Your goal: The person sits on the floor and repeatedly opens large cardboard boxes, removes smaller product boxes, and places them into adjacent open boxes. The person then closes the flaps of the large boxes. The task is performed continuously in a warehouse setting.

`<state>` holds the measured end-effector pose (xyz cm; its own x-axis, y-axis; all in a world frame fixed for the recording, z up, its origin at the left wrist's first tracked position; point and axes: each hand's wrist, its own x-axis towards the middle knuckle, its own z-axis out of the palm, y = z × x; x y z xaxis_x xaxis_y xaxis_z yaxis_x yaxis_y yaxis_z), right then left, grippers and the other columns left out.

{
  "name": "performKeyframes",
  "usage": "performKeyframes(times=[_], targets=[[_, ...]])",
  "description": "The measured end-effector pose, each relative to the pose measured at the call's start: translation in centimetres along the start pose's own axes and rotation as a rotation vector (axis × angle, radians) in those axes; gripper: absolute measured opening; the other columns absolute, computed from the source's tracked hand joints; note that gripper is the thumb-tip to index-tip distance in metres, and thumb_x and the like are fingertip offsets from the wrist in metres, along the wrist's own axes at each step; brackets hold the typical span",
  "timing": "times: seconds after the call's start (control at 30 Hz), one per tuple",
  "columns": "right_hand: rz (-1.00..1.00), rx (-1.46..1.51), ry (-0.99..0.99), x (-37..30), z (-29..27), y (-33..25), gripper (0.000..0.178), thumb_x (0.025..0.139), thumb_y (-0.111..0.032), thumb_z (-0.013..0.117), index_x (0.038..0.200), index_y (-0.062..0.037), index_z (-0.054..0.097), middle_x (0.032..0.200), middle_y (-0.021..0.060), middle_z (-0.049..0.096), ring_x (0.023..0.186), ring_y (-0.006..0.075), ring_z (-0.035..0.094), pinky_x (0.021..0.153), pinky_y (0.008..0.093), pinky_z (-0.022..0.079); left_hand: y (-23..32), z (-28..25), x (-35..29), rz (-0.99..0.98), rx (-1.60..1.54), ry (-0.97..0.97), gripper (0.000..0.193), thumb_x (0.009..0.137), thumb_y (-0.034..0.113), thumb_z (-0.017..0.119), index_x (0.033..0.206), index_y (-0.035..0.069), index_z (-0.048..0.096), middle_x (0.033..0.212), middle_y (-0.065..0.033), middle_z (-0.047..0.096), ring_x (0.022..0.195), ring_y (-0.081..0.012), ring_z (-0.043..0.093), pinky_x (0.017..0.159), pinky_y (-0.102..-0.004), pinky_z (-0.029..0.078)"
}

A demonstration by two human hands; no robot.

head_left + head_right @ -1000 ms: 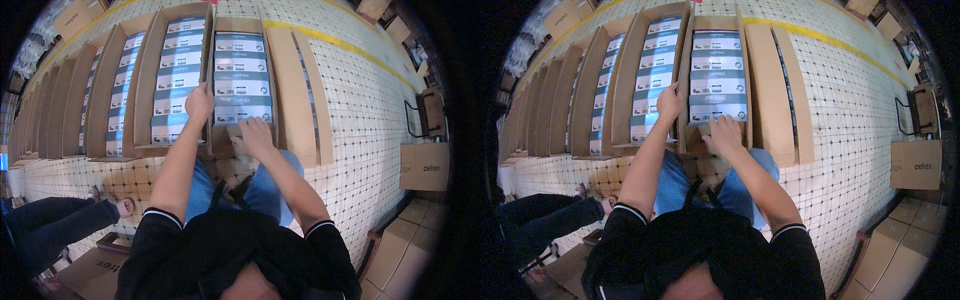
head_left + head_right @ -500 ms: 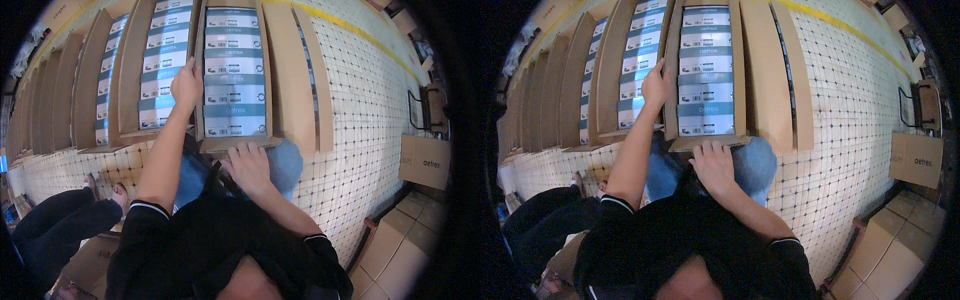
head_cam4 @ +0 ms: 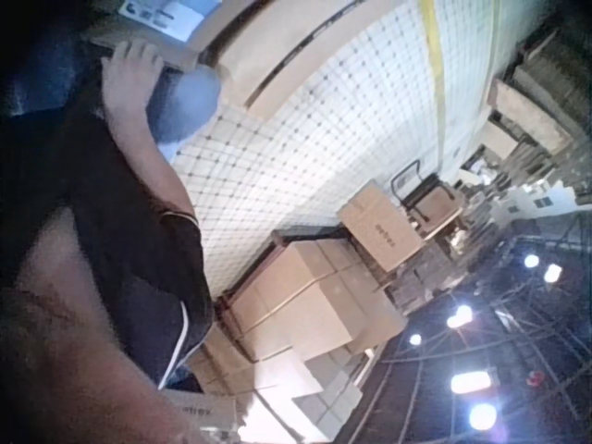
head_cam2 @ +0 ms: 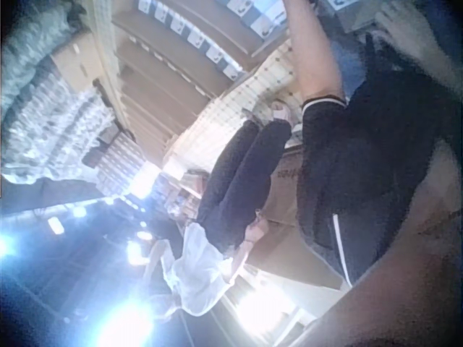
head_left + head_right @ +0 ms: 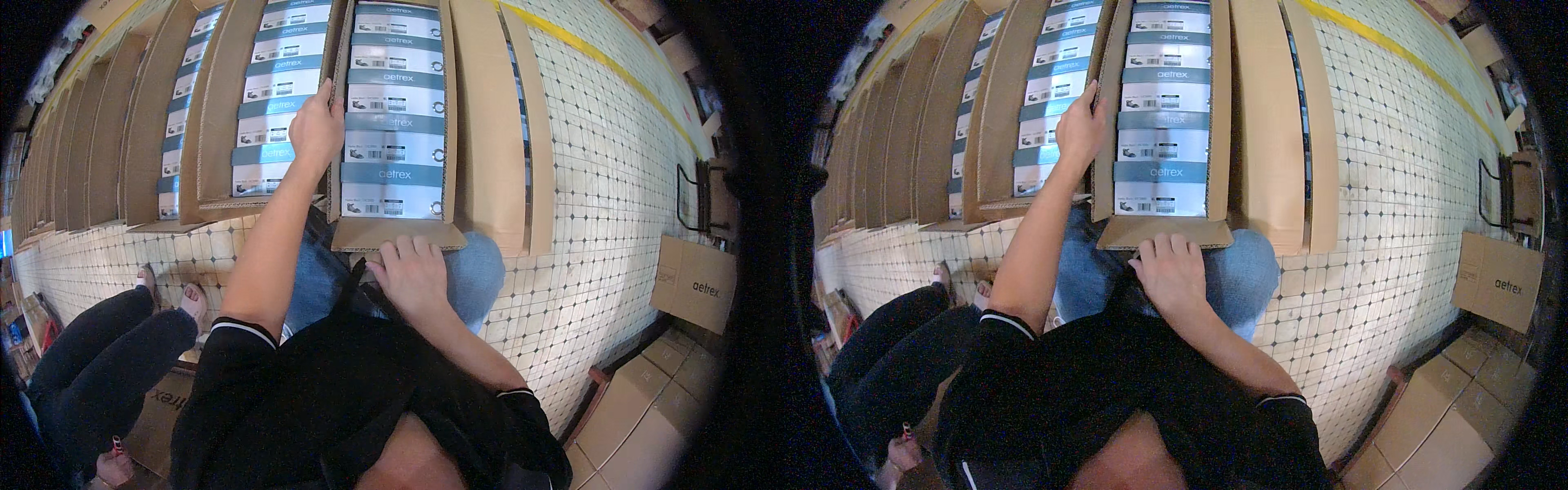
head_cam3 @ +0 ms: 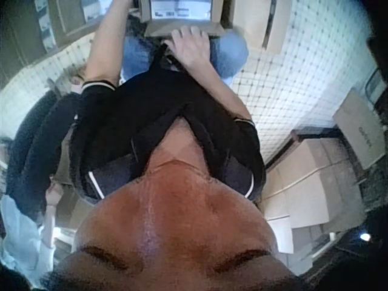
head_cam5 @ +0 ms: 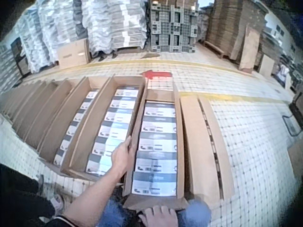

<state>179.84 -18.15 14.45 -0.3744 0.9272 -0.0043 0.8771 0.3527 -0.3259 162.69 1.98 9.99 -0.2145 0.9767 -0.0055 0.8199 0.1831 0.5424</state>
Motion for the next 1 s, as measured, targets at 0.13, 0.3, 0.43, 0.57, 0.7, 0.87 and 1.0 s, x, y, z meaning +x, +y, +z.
performKeyframes(times=[0.13, 0.3, 0.43, 0.57, 0.7, 0.87, 1.0], targets=[[-0.021, 0.003, 0.019, 0.4, -0.2, 0.5, 0.028, 0.079, -0.035, 0.072, 0.085, -0.0098, 0.060, 0.087, 0.0066, 0.055, 0.088, 0.0257, 0.054, 0.075, 0.0392, 0.045, 0.1, -0.3, 0.0, 0.054, -0.004, 0.010, 0.041, 0.095, 0.025, 0.054, 0.132, 0.008, 0.057, 0.106, -0.0219, 0.068, 0.096, -0.0394, 0.066, 0.082, -0.0493, 0.052], [-0.023, 0.135, -0.010, 2.2, -1.9, 1.8, 0.027, 0.083, -0.033, 0.070, 0.085, -0.0072, 0.062, 0.083, 0.0103, 0.061, 0.082, 0.0302, 0.059, 0.074, 0.0422, 0.048, 0.2, -0.7, 0.0, 0.049, 0.028, -0.068, 0.043, 0.097, 0.023, 0.051, 0.137, 0.008, 0.051, 0.113, -0.0205, 0.066, 0.101, -0.0390, 0.064, 0.085, -0.0489, 0.051], [0.129, 0.440, -0.277, 6.0, -4.1, 4.8, 0.026, 0.089, -0.030, 0.065, 0.091, -0.0040, 0.063, 0.088, 0.0160, 0.066, 0.084, 0.0339, 0.064, 0.076, 0.0437, 0.051, 0.2, -0.4, -0.3, 0.014, -0.032, -0.055, 0.046, 0.098, 0.024, 0.048, 0.141, 0.008, 0.046, 0.121, -0.0195, 0.062, 0.102, -0.0394, 0.063, 0.087, -0.0476, 0.050], [0.194, 0.721, -0.246, 13.4, -4.6, 9.8, 0.027, 0.099, -0.027, 0.052, 0.108, -0.0041, 0.063, 0.091, 0.0158, 0.067, 0.084, 0.0286, 0.065, 0.074, 0.0373, 0.052, 0.2, 0.2, -0.3, 0.021, -0.053, -0.046, 0.048, 0.100, 0.025, 0.046, 0.145, 0.009, 0.041, 0.126, -0.0224, 0.057, 0.101, -0.0416, 0.063, 0.086, -0.0479, 0.051], [0.353, 1.046, -0.037, 26.2, -3.8, 15.6, 0.035, 0.105, -0.024, 0.042, 0.131, -0.0035, 0.051, 0.115, 0.0133, 0.061, 0.108, 0.0233, 0.061, 0.091, 0.0356, 0.051, 0.2, 0.4, -0.1, 0.017, -0.022, -0.039, 0.048, 0.101, 0.023, 0.046, 0.146, 0.010, 0.039, 0.122, -0.0244, 0.057, 0.099, -0.0429, 0.064, 0.082, -0.0492, 0.052], [0.647, 1.662, 0.231, 44.2, -1.1, 20.0, 0.041, 0.100, -0.012, 0.034, 0.139, -0.0036, 0.042, 0.132, 0.0172, 0.048, 0.118, 0.0303, 0.050, 0.101, 0.0460, 0.046, 0.2, -0.1, 0.2, -0.014, -0.021, -0.045, 0.050, 0.099, 0.020, 0.049, 0.147, 0.012, 0.039, 0.117, -0.0242, 0.058, 0.095, -0.0418, 0.064, 0.079, -0.0482, 0.054], [0.795, 1.764, 0.446, 53.1, 0.9, 22.2, 0.044, 0.100, -0.019, 0.034, 0.140, -0.0018, 0.042, 0.140, 0.0174, 0.046, 0.126, 0.0342, 0.048, 0.102, 0.0550, 0.043, 0.5, -0.5, 0.2, -0.007, -0.031, -0.031, 0.050, 0.098, 0.019, 0.051, 0.147, 0.012, 0.041, 0.116, -0.0229, 0.059, 0.095, -0.0415, 0.064, 0.079, -0.0469, 0.054]])
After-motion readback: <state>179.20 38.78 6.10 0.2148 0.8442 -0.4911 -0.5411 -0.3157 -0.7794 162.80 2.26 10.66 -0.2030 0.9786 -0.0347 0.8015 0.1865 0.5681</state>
